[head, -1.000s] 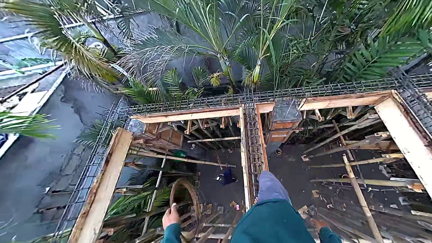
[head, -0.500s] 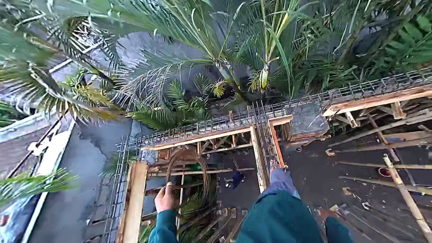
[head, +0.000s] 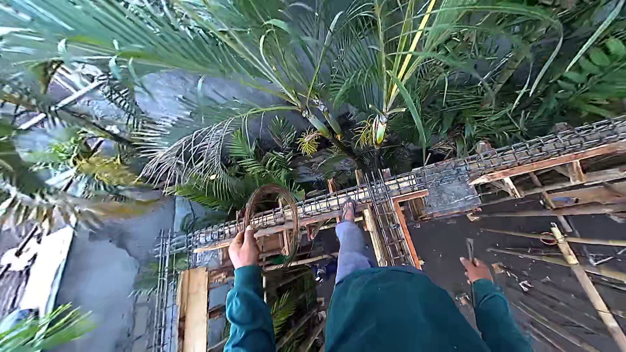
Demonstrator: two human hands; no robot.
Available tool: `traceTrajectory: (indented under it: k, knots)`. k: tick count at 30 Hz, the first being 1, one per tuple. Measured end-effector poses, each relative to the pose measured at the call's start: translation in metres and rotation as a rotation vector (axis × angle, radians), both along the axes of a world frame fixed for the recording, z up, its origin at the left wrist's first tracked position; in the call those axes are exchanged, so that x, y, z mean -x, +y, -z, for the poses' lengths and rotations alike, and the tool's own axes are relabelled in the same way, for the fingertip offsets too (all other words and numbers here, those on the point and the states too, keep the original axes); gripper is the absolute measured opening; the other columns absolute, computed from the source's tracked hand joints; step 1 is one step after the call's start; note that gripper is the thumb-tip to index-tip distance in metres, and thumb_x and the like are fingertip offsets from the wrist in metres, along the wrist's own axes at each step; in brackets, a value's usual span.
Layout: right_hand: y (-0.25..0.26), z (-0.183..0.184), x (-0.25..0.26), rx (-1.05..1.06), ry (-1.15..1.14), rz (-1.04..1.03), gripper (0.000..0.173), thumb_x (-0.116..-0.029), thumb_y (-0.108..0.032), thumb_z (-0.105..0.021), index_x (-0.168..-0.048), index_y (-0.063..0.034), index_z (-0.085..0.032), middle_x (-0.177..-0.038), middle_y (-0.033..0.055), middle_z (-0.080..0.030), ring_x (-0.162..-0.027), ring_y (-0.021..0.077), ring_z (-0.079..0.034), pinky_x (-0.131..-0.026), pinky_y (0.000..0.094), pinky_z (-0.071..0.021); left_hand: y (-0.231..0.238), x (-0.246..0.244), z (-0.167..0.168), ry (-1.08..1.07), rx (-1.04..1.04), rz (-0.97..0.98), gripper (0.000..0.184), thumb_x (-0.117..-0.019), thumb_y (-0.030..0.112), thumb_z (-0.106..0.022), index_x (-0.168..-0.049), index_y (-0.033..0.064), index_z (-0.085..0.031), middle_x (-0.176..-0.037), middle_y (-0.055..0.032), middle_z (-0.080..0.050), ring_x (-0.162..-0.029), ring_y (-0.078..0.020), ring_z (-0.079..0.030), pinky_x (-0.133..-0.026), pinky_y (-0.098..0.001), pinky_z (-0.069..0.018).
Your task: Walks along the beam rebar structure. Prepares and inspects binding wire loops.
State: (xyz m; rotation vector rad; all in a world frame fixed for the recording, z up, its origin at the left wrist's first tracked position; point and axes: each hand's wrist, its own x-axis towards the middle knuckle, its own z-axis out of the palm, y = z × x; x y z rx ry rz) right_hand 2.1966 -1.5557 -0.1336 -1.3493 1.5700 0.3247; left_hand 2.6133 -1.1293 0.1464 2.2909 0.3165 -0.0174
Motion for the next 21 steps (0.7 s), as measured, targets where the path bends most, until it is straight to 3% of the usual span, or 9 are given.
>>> traceTrajectory:
  k: [4,5,8,10,12,14,17,19,21]
  knots:
    - [0.017,0.039,-0.012,-0.008,0.121,0.173,0.052,-0.1066,-0.034,-0.058,-0.139,0.0056,-0.057,-0.133,0.0343,-0.059,-0.119,0.0462,-0.062,-0.101,0.0617,-0.048,-0.053,-0.121,0.041,0.048,-0.021,0.097,0.035,-0.1098,0.028,-0.049,-0.105,-0.001,-0.068,-0.069,0.0017,-0.054,-0.051,-0.0042,-0.043,-0.051,-0.0238,-0.0399]
    - [0.027,0.048,-0.019,-0.015,0.156,0.213,0.051,-0.1064,-0.031,-0.059,-0.139,0.0073,-0.057,-0.136,0.0343,-0.058,-0.126,0.0453,-0.059,-0.108,0.06,-0.0446,-0.069,-0.155,0.055,0.067,-0.046,0.141,0.036,-0.1097,0.028,-0.049,-0.105,-0.0013,-0.068,-0.071,0.0003,-0.054,-0.053,-0.0055,-0.044,-0.053,-0.0254,-0.0407]
    - [0.063,0.062,-0.056,-0.035,0.304,0.294,0.05,-0.1078,-0.028,-0.055,-0.139,0.011,-0.054,-0.142,0.0346,-0.055,-0.137,0.0443,-0.052,-0.115,0.0578,-0.0387,-0.132,-0.265,0.105,0.171,-0.116,0.337,0.039,-0.11,0.029,-0.048,-0.113,-0.0049,-0.068,-0.083,-0.0116,-0.061,-0.065,-0.0164,-0.051,-0.067,-0.0393,-0.0475]
    - [0.112,0.059,-0.094,-0.085,0.367,0.492,0.052,-0.1065,-0.028,-0.057,-0.141,0.0108,-0.052,-0.144,0.0331,-0.054,-0.138,0.0423,-0.051,-0.117,0.0565,-0.0392,-0.164,-0.322,0.131,0.257,-0.184,0.488,0.039,-0.1096,0.03,-0.049,-0.117,-0.0039,-0.067,-0.083,-0.0129,-0.06,-0.067,-0.0196,-0.053,-0.067,-0.0426,-0.0489]
    - [0.141,0.044,-0.15,-0.085,0.317,0.805,0.051,-0.1057,-0.021,-0.059,-0.142,0.0122,-0.049,-0.142,0.0333,-0.054,-0.133,0.0414,-0.055,-0.113,0.0545,-0.0425,-0.204,-0.366,0.144,0.316,-0.249,0.65,0.039,-0.1094,0.03,-0.049,-0.118,-0.0042,-0.067,-0.088,-0.0175,-0.063,-0.073,-0.0255,-0.057,-0.072,-0.0487,-0.0496]
    - [0.16,0.031,-0.197,-0.117,0.264,0.951,0.051,-0.1062,-0.02,-0.058,-0.144,0.0124,-0.047,-0.141,0.0347,-0.054,-0.131,0.0433,-0.056,-0.111,0.0556,-0.044,-0.239,-0.399,0.145,0.357,-0.324,0.806,0.039,-0.1094,0.028,-0.05,-0.12,-0.0061,-0.066,-0.1,-0.0246,-0.067,-0.09,-0.0338,-0.064,-0.086,-0.0557,-0.0497]
    - [0.171,0.016,-0.253,-0.185,0.247,0.955,0.049,-0.1058,-0.025,-0.06,-0.14,0.0092,-0.053,-0.135,0.0352,-0.057,-0.121,0.0461,-0.06,-0.103,0.0604,-0.0461,-0.288,-0.441,0.144,0.387,-0.458,1.02,0.041,-0.1087,0.029,-0.052,-0.121,-0.0063,-0.067,-0.112,-0.029,-0.069,-0.108,-0.0412,-0.066,-0.099,-0.0619,-0.0466]
    - [0.16,-0.005,-0.29,-0.214,0.238,0.936,0.046,-0.1059,-0.026,-0.06,-0.137,0.0077,-0.058,-0.132,0.0338,-0.061,-0.122,0.0453,-0.06,-0.104,0.0607,-0.046,-0.321,-0.46,0.145,0.413,-0.556,1.128,0.042,-0.1086,0.032,-0.052,-0.12,-0.0055,-0.067,-0.11,-0.0289,-0.069,-0.108,-0.0424,-0.065,-0.098,-0.0637,-0.0465]
    - [0.145,-0.001,-0.31,-0.202,0.22,0.904,0.044,-0.1059,-0.027,-0.06,-0.134,0.0067,-0.061,-0.125,0.0329,-0.064,-0.116,0.0451,-0.063,-0.1,0.0612,-0.0477,-0.355,-0.466,0.15,0.424,-0.615,1.207,0.043,-0.109,0.033,-0.051,-0.12,-0.006,-0.066,-0.109,-0.0295,-0.068,-0.107,-0.0439,-0.065,-0.096,-0.0653,-0.0463]
